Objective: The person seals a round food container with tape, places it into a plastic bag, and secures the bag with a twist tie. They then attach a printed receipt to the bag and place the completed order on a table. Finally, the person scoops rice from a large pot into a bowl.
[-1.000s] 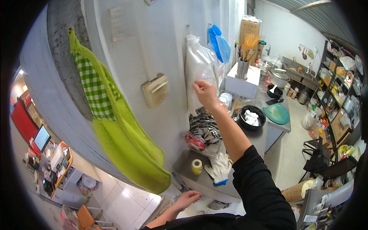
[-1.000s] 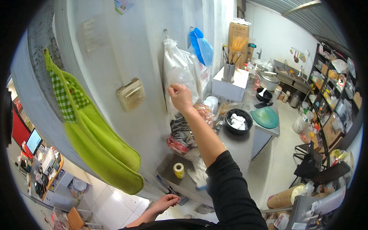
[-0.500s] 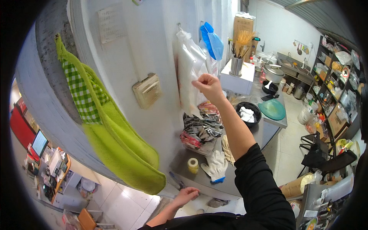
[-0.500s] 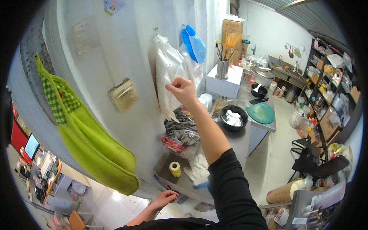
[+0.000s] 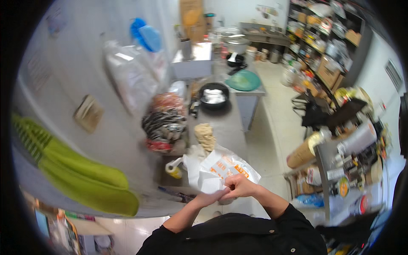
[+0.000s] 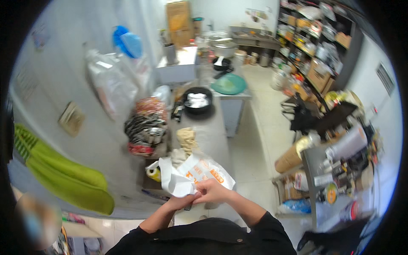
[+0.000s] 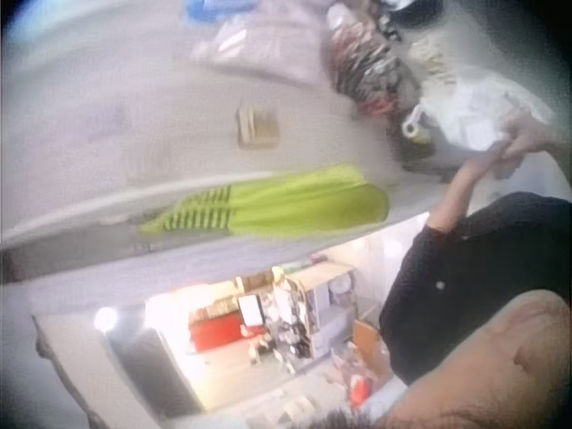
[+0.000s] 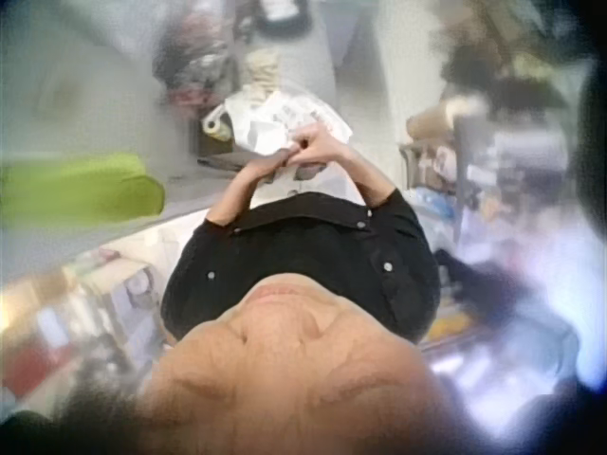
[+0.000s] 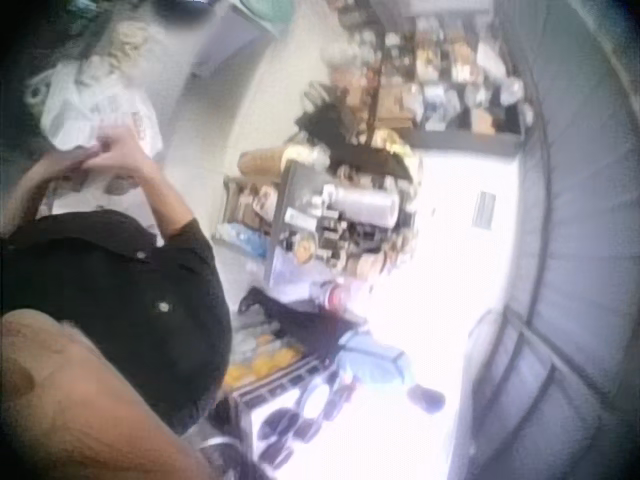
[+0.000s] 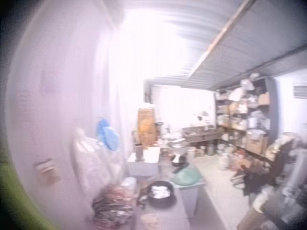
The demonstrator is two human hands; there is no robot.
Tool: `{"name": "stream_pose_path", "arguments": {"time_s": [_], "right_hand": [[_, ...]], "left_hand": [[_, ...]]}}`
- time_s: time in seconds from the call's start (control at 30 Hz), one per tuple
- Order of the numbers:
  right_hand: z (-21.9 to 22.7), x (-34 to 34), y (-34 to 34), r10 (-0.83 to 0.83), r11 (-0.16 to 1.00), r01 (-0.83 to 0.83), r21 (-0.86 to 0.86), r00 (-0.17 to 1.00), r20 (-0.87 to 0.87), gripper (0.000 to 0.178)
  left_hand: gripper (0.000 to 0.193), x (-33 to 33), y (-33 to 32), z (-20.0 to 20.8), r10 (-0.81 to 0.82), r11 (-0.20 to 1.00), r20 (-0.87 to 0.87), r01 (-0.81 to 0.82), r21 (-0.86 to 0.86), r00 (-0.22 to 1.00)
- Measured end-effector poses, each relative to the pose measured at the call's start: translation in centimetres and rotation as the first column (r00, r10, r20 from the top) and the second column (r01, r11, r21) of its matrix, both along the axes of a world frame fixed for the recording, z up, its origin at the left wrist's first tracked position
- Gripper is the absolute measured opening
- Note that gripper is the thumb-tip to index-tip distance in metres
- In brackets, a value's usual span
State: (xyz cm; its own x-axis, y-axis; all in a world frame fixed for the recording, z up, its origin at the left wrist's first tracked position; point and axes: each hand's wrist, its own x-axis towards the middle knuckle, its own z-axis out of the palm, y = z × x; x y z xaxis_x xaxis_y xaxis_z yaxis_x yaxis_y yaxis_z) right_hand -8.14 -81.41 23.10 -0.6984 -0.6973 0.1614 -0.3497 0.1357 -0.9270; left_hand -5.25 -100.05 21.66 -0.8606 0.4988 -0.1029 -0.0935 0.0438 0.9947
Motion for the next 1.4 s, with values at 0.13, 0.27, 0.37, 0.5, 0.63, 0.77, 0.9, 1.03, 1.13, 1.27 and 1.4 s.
{"name": "stream_pose_path", "arguments": {"time_s": [0.13, 0.27, 0.37, 0.5, 0.63, 0.77, 0.9, 1.03, 1.13, 1.27, 1.4], "right_hand": [[-1.2, 4.7, 8.7, -0.381, 0.803, 0.554, -0.222, 0.763, 0.522, 0.019], [-2.4, 10.5, 14.2, -0.621, 0.612, 0.780, -0.130, 0.575, 0.533, 0.017], [-3.3, 13.9, 18.2, -0.648, 0.750, 0.660, -0.036, 0.745, 0.162, 0.016], [-4.6, 18.1, 23.5, -0.648, 0.757, 0.653, 0.007, 0.751, 0.128, 0.015], [-6.4, 20.7, 28.8, -0.596, 0.796, 0.592, 0.127, 0.803, -0.007, 0.012], [-8.6, 22.2, 32.6, -0.535, 0.735, 0.556, 0.388, 0.827, -0.172, 0.009], [-10.6, 22.3, 35.5, -0.596, 0.513, 0.580, 0.633, 0.771, -0.224, 0.011], [-11.1, 20.6, 37.7, -0.729, 0.359, 0.602, 0.713, 0.658, -0.189, 0.016], [-9.4, 21.0, 39.9, -0.676, 0.447, 0.655, 0.609, 0.693, -0.249, 0.028], [-5.3, 21.6, 45.0, -0.739, 0.076, 0.977, -0.199, -0.079, -0.669, 0.050], [-3.8, 18.6, 48.3, -0.702, 0.277, 0.959, 0.054, 0.240, -0.670, 0.065]], "left_hand": [[0.010, 0.1, 7.8, -1.8, -0.136, 0.991, -0.305, 0.128, -0.046, 0.943], [0.016, 0.9, 17.1, -3.9, -0.075, 0.993, 0.080, 0.066, 0.102, 0.994], [0.033, 1.7, 24.2, -4.5, -0.206, 0.964, 0.104, 0.184, 0.191, 0.973], [0.017, 3.3, 33.0, -5.0, -0.403, 0.914, 0.068, 0.399, 0.065, 0.912], [0.010, 3.7, 41.7, -6.0, -0.545, 0.838, -0.051, 0.544, -0.034, 0.837], [0.012, 0.9, 49.2, -4.6, -0.409, 0.912, -0.001, 0.409, -0.016, 0.913], [0.010, -0.1, 52.9, -2.0, -0.331, 0.938, 0.023, 0.331, -0.105, 0.943], [0.026, 2.3, 54.0, -1.0, -0.401, 0.911, 0.465, 0.399, 0.107, 0.790], [0.037, 1.8, 54.0, -0.5, -0.559, 0.817, 0.558, 0.523, 0.243, 0.613], [0.037, -0.6, 53.4, -0.1, -0.704, 0.681, 0.468, 0.695, 0.230, 0.535], [0.036, -2.7, 53.9, 0.0, -0.778, 0.605, 0.441, 0.722, 0.334, 0.448]]}}
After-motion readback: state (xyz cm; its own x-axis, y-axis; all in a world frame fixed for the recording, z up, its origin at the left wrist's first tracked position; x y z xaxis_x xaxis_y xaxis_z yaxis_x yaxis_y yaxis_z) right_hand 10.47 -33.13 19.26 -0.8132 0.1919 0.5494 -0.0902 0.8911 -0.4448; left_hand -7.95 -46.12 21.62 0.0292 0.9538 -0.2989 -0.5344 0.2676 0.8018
